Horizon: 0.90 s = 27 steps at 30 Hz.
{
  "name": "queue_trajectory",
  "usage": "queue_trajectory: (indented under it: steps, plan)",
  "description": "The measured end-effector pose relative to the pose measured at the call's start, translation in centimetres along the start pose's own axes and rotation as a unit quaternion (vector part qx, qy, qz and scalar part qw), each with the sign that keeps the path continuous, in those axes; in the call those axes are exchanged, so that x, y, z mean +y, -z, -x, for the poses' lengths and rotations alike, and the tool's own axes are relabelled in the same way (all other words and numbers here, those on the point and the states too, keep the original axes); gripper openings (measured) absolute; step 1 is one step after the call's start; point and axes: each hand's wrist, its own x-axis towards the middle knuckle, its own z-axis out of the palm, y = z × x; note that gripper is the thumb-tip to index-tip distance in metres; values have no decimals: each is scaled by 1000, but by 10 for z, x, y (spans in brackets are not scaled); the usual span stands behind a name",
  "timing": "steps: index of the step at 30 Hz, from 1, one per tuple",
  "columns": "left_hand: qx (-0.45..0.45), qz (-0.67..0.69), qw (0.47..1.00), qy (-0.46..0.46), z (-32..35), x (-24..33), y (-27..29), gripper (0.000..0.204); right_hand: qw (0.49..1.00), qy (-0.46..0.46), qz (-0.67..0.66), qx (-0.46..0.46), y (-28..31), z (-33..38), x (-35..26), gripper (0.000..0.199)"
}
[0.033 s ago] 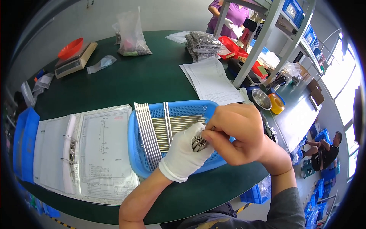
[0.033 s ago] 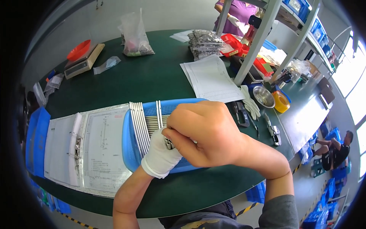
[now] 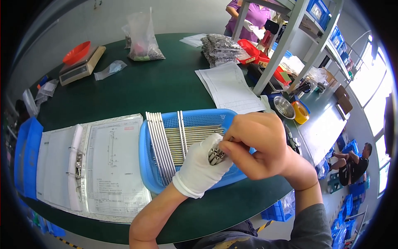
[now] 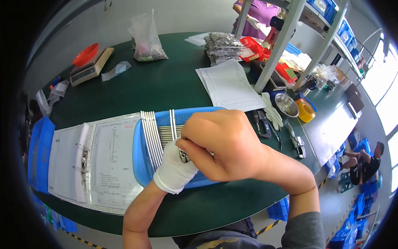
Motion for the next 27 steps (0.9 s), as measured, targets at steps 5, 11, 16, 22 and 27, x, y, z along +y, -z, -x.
queue_trajectory:
  steps: [5,11,16,22,27]
  plan:
    - [25,8,998,-55,-1,-1,-3,20,999,-40,-25,15,-1,3,0,9]
    - [19,16,999,22,0,3,-1,20,999,-15,8,46,2,3,4,8]
    - [24,22,999,-29,0,-3,-2,23,999,-24,-7,33,-2,3,4,8]
    - [26,25,999,-39,-1,1,-1,26,1000,-20,-4,22,-3,-1,5,8]
    - [31,7,999,-28,0,-1,0,28,1000,-21,-5,16,-4,-2,6,8]
